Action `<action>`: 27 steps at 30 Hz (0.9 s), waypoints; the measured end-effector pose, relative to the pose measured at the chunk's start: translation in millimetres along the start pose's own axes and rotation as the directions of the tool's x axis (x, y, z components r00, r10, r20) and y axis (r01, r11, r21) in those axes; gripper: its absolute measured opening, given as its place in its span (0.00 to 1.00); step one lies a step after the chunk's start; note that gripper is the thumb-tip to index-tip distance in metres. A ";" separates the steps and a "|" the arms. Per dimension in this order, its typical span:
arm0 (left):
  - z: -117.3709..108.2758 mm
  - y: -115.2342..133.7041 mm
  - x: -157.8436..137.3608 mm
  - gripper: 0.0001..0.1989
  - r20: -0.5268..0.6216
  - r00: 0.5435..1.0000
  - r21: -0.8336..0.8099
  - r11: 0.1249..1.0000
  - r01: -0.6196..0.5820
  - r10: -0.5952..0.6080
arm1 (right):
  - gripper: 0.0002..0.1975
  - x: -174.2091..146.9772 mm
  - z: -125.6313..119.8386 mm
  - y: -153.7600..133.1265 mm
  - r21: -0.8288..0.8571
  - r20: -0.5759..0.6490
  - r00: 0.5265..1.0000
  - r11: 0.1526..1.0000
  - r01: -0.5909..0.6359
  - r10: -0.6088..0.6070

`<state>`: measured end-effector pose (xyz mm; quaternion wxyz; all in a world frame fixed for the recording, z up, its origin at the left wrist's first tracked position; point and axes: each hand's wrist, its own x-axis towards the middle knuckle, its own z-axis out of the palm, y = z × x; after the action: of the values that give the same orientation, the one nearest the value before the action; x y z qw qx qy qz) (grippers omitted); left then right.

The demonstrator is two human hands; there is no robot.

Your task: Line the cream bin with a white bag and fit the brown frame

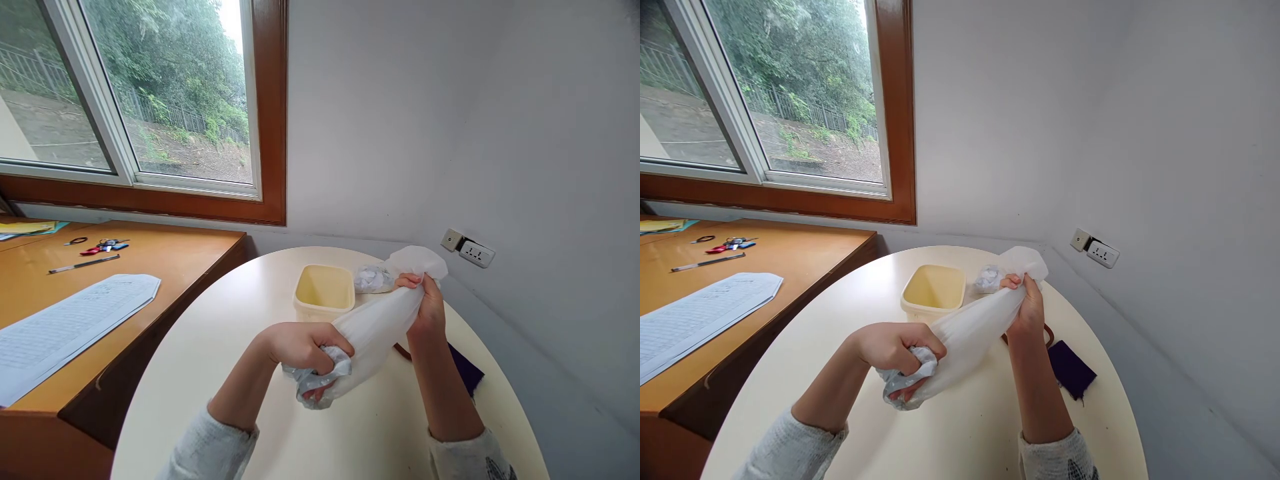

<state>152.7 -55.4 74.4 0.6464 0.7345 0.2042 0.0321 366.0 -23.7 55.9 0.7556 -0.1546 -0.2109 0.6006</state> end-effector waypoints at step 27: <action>-5.0 4.4 -21.2 0.22 -0.171 0.888 0.225 0.895 -0.386 0.426 | 0.09 -5.2 6.7 -14.5 0.011 0.107 0.992 0.997 0.072 -0.073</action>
<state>132.9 -58.3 84.1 0.5283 0.8097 0.1166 0.2274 373.9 -32.3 68.0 0.7649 -0.1116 -0.2546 0.5810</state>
